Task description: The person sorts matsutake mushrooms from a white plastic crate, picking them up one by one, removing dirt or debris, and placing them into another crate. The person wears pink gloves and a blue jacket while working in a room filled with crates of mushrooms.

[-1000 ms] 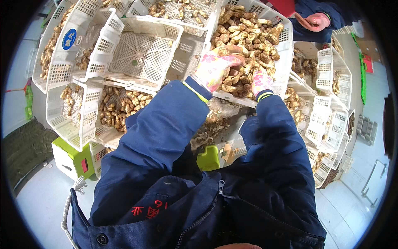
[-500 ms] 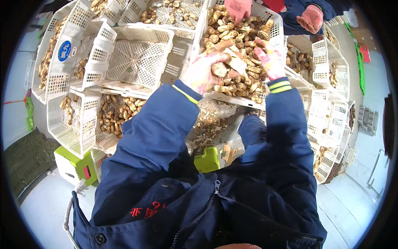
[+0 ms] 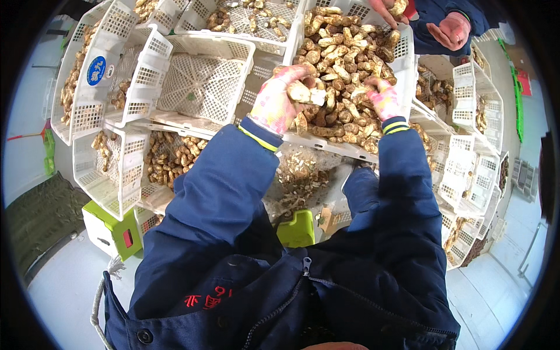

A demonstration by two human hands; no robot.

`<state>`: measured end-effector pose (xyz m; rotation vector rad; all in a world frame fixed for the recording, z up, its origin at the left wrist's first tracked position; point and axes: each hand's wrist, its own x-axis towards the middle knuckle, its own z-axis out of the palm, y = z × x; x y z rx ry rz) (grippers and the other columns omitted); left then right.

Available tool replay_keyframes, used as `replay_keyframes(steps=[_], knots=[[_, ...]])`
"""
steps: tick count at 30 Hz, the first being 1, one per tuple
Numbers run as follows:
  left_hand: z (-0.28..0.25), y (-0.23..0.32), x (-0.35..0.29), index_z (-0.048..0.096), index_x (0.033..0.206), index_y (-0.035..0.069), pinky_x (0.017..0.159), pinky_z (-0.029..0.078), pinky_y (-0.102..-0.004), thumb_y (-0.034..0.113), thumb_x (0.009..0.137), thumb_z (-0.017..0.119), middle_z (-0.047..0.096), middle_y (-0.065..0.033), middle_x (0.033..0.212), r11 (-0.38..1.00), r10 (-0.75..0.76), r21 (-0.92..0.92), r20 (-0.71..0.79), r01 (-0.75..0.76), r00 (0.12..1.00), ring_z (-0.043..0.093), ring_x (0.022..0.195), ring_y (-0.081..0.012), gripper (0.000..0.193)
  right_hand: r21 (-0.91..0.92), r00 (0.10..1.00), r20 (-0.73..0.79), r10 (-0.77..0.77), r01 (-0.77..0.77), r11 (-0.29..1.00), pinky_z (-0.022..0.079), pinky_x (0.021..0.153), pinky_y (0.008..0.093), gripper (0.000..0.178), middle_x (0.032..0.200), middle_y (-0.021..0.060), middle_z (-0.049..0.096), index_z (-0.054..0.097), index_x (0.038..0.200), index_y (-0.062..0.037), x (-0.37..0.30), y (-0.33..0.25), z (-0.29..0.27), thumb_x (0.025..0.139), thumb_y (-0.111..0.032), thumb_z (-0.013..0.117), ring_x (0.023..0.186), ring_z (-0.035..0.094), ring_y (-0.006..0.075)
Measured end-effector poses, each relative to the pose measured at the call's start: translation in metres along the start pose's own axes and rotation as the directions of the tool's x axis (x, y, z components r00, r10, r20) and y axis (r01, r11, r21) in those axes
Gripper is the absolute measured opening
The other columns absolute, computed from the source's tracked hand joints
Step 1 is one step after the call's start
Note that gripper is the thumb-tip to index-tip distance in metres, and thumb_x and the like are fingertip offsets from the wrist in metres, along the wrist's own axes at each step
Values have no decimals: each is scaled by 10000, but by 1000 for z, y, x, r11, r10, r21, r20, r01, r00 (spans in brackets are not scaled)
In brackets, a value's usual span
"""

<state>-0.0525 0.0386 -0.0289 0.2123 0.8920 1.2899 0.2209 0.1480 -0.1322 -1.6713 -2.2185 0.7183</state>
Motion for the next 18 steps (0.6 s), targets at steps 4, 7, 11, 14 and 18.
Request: replay_keyframes(steps=[4, 7, 11, 14, 18], knots=[[-1, -12, -2, 522, 1211, 13, 822, 519, -369, 244, 911, 541, 603, -91, 990, 989, -82, 134, 166, 60, 983, 607, 944, -211, 379, 409, 898, 100, -429, 356, 840, 370, 970, 324, 339, 1155, 109, 562, 587, 1135, -39, -13, -116, -84, 831, -169, 515, 1101, 521, 230], [3, -16, -4, 424, 1304, 1, 894, 493, -382, 194, 909, 532, 584, -134, 1159, 988, -142, 7, 399, 152, 906, 587, 1045, -228, 453, 526, 776, 108, -621, 485, 698, 389, 956, 323, 385, 1149, 116, 569, 555, 1192, -46, -6, -147, -86, 827, -161, 520, 1088, 534, 224], [-4, -15, 1, 381, 1328, -19, 903, 495, -395, 149, 884, 532, 561, -177, 1190, 986, -118, 155, 394, 61, 912, 581, 1067, -245, 498, 233, 989, -132, -74, 104, 967, 465, 907, 329, 364, 1106, 156, 618, 549, 1216, -64, 32, -90, -43, 854, -74, 504, 984, 613, 267], [-23, -27, 12, 342, 1353, -19, 903, 498, -394, 141, 867, 537, 545, -190, 1209, 965, -137, -152, 410, 215, 902, 576, 1080, -276, 548, -340, 981, 164, 103, -41, 940, 422, 938, 387, 427, 1180, 166, 578, 556, 1208, -111, 41, -81, 11, 827, -305, 562, 1090, 545, 327], [3, -10, 0, 296, 1379, -16, 958, 451, -451, 178, 849, 526, 494, -229, 1268, 926, -60, -287, 530, 246, 846, 534, 1131, -346, 610, -478, 996, -29, -87, 62, 876, 459, 833, 414, 479, 1069, 153, 618, 575, 1150, -64, 40, -39, 67, 759, -338, 615, 973, 581, 330]])
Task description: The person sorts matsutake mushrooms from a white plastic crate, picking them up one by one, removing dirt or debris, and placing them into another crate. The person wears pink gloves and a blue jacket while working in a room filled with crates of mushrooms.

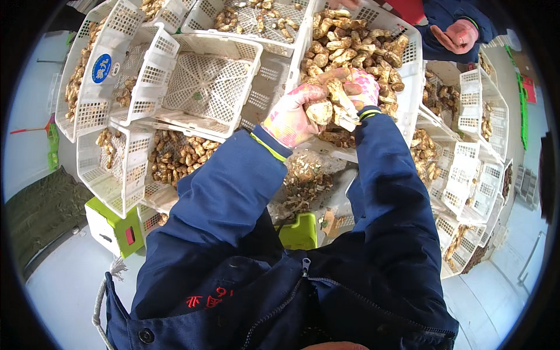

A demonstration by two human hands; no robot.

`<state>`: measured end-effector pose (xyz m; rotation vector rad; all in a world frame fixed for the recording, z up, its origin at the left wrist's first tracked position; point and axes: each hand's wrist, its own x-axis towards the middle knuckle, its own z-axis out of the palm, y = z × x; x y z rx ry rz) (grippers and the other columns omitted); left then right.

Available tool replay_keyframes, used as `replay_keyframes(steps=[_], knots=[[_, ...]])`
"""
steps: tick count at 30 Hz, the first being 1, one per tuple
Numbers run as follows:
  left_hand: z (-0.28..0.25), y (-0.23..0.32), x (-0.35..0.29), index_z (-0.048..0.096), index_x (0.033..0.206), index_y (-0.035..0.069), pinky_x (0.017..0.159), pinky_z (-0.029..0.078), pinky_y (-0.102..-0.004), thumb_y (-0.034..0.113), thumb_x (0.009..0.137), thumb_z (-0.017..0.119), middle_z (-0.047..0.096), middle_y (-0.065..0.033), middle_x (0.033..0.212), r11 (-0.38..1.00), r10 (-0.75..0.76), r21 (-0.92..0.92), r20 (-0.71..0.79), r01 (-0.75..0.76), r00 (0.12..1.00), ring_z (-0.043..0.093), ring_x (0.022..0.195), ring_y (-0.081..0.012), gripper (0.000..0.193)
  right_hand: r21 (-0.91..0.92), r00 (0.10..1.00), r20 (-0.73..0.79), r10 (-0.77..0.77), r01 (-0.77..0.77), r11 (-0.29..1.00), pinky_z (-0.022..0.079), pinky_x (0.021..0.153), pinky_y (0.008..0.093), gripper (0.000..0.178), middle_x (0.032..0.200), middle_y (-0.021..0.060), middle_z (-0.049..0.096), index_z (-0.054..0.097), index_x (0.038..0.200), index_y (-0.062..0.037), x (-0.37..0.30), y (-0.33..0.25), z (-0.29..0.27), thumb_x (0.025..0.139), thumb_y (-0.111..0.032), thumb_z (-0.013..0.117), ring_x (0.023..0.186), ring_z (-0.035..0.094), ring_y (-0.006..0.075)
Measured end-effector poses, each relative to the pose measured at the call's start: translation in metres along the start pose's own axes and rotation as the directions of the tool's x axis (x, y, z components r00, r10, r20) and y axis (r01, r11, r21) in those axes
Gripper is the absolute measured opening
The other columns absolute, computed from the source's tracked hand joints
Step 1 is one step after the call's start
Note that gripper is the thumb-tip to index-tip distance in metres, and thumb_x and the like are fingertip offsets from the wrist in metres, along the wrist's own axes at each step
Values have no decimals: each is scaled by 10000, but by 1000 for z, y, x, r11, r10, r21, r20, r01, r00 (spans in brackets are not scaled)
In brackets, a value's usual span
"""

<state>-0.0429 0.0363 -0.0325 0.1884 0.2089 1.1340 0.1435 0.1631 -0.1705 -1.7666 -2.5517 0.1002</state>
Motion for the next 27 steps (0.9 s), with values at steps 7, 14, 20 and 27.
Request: replay_keyframes(steps=[7, 14, 20, 27], knots=[[-4, -1, -2, 353, 1353, 3, 956, 453, -413, 76, 847, 484, 543, -197, 1220, 986, 5, 167, -180, 25, 984, 550, 1118, -270, 528, 841, 965, 207, 163, -261, 475, 460, 848, 297, 298, 1017, 120, 656, 612, 1138, -46, -11, 15, -57, 851, -110, 563, 992, 597, 176], [5, -14, 1, 454, 1301, 44, 878, 493, -360, 326, 942, 436, 595, -106, 1145, 942, 78, 333, -325, 36, 943, 596, 1026, -208, 457, 818, 930, 352, -105, -360, -448, 497, 774, 349, 362, 1122, 143, 596, 473, 1248, 38, -82, 8, -158, 905, -73, 451, 970, 613, 245], [13, -30, 4, 437, 1291, 33, 905, 489, -422, 487, 947, 376, 565, -152, 1185, 982, 47, 189, -196, -9, 980, 574, 1073, -261, 573, 979, 987, -22, 156, -11, 203, 469, 830, 291, 291, 1056, 120, 626, 546, 1146, 40, -123, -46, -193, 889, -93, 520, 933, 596, 167], [-4, -33, 2, 533, 1110, 73, 829, 527, -407, 236, 910, 506, 610, -96, 1051, 976, 2, 206, -329, 70, 944, 618, 949, -233, 259, 663, 956, -280, -90, 261, 702, 452, 854, 349, 225, 992, 119, 618, 623, 1017, -48, -119, -55, -179, 799, -68, 569, 952, 580, 292]])
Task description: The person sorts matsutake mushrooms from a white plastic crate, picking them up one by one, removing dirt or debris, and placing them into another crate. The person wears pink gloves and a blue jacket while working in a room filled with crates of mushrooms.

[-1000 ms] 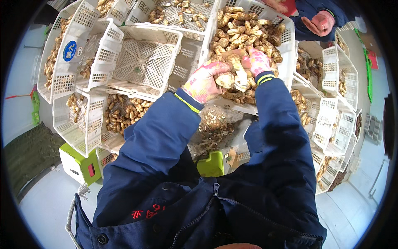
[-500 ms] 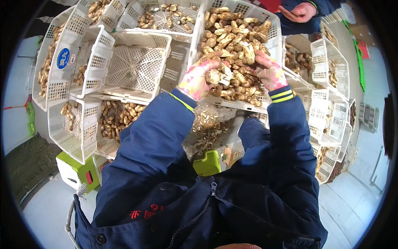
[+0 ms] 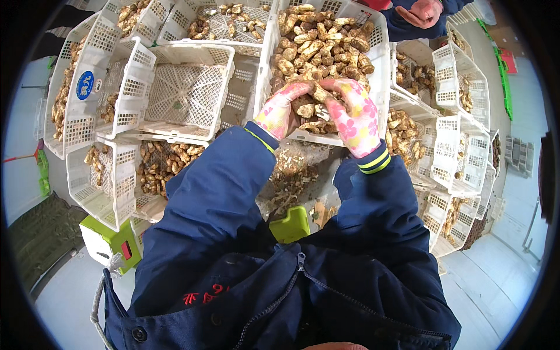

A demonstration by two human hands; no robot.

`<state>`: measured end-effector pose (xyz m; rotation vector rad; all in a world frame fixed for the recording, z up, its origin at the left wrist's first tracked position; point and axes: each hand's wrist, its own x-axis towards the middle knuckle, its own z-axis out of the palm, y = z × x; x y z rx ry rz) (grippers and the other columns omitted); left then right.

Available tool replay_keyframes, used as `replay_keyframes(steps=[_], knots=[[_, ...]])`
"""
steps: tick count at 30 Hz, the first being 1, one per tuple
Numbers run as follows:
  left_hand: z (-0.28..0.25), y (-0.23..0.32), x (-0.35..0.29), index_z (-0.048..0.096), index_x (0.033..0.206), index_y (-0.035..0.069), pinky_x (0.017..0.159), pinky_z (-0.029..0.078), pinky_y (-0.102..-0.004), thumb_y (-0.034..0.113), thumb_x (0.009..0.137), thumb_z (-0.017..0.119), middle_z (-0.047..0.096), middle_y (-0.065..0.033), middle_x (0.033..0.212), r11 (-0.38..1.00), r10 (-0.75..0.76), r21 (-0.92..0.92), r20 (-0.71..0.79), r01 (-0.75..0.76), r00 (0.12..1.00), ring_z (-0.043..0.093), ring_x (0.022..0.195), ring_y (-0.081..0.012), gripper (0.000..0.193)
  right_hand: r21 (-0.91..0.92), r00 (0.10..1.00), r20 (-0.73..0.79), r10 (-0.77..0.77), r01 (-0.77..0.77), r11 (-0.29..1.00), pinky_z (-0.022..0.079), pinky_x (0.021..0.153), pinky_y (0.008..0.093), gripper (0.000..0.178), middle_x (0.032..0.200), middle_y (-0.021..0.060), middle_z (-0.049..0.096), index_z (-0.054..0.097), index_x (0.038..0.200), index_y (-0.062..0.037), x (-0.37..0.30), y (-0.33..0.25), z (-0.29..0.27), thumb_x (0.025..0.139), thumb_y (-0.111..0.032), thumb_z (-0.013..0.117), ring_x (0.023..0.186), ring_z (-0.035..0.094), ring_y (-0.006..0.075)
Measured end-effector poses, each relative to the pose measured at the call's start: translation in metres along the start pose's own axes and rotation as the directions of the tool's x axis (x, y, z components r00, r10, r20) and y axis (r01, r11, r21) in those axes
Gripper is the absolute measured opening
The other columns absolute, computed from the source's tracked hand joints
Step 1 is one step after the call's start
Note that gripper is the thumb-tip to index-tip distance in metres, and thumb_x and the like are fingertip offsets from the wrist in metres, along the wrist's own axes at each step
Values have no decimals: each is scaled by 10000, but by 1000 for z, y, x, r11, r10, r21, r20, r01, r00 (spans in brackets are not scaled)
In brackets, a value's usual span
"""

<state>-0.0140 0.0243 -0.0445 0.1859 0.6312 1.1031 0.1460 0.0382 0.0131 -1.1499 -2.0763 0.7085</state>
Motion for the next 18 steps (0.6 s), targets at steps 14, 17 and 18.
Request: replay_keyframes(steps=[14, 17, 18], knots=[[2, -8, -3, 573, 971, 75, 736, 507, -364, 120, 868, 557, 601, -50, 909, 1000, 16, 6, -129, -15, 992, 600, 848, -188, 114, -45, 991, 115, -71, 76, 996, 419, 914, 384, 374, 1115, 129, 587, 557, 1165, -73, -7, 7, 6, 794, -117, 583, 1051, 542, 303], [2, -8, -3, 582, 973, 75, 738, 504, -341, 124, 869, 565, 604, -52, 911, 999, 7, 39, -129, -2, 992, 600, 848, -182, 116, 0, 992, 125, -26, 26, 1000, 415, 916, 389, 395, 1113, 129, 588, 549, 1179, -81, -6, 9, 7, 788, -121, 588, 1053, 538, 305], [2, -8, -5, 588, 999, 75, 742, 501, -332, 142, 871, 573, 608, -53, 921, 997, 33, 76, -160, -21, 987, 597, 854, -170, 145, -6, 992, 119, -29, 30, 1000, 415, 912, 392, 397, 1109, 129, 588, 549, 1180, -82, -5, 6, 7, 787, -122, 588, 1049, 539, 305]])
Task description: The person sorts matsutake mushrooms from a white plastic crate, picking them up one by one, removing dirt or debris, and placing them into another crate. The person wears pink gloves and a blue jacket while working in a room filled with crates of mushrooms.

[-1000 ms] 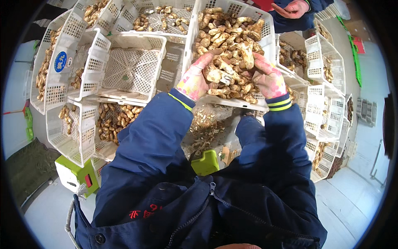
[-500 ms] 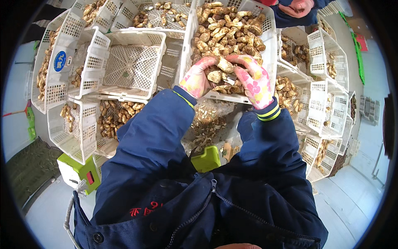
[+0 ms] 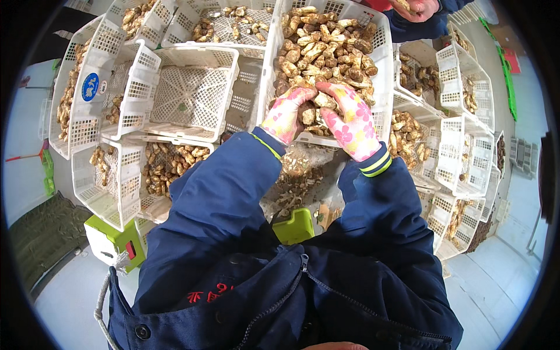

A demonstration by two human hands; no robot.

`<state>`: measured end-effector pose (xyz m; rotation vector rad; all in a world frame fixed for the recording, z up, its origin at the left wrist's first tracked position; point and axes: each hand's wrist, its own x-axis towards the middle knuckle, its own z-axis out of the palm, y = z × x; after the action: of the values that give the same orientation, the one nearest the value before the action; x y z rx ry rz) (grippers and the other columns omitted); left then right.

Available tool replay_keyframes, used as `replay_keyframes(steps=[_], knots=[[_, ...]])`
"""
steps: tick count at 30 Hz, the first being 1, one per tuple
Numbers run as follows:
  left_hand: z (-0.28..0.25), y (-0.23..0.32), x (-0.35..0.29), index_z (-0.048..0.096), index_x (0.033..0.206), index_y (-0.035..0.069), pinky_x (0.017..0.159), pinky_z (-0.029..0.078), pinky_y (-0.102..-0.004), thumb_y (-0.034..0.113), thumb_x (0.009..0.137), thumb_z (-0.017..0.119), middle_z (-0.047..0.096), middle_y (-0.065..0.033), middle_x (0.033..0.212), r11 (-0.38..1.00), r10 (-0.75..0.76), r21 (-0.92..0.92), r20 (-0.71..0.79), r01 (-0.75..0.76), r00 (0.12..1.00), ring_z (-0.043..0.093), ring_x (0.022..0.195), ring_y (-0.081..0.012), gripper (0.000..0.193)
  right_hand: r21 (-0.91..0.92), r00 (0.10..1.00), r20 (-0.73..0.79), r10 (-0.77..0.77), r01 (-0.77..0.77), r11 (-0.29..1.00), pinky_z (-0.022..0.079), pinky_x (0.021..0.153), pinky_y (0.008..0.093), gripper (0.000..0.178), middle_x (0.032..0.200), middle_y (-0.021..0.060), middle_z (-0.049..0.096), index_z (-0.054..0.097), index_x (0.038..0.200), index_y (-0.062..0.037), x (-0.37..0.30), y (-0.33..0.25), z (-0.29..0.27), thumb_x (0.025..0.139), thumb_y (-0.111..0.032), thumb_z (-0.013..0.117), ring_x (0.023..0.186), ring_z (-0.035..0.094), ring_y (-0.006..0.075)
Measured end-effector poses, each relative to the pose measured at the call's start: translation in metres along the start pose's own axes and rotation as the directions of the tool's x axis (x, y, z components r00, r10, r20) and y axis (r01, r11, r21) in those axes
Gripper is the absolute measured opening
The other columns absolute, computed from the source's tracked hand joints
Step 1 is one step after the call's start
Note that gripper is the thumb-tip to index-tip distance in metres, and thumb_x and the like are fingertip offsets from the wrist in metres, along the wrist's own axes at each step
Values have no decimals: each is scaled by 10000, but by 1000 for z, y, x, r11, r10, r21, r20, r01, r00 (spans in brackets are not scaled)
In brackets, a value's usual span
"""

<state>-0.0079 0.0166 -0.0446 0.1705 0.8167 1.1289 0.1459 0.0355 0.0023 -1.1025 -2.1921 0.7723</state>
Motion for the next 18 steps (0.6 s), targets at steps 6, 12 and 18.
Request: replay_keyframes(steps=[6, 12, 18], knots=[[1, -6, 3, 580, 1083, 77, 769, 497, -340, 187, 891, 563, 612, -46, 982, 995, -9, -94, 48, 13, 999, 594, 867, -167, 222, -133, 996, -82, 17, -28, 991, 428, 871, 406, 397, 1049, 140, 608, 554, 1181, -90, 0, 4, 5, 784, -83, 555, 984, 558, 322], [-5, -2, 4, 554, 1163, 93, 801, 488, -350, 226, 912, 537, 593, -50, 1079, 994, -36, -96, 147, 50, 988, 569, 965, -167, 284, -231, 992, -107, -64, 38, 972, 417, 897, 406, 414, 1075, 133, 608, 557, 1193, -92, 0, -1, 7, 788, -166, 604, 995, 553, 313], [-13, 8, 6, 518, 1107, 87, 743, 523, -403, 252, 900, 521, 622, -66, 983, 994, 106, -29, 34, -105, 994, 625, 874, -226, 265, -60, 989, -144, 8, -16, 998, 416, 921, 386, 402, 1098, 139, 606, 566, 1184, -63, 4, -3, 0, 789, -122, 608, 1046, 553, 308]])
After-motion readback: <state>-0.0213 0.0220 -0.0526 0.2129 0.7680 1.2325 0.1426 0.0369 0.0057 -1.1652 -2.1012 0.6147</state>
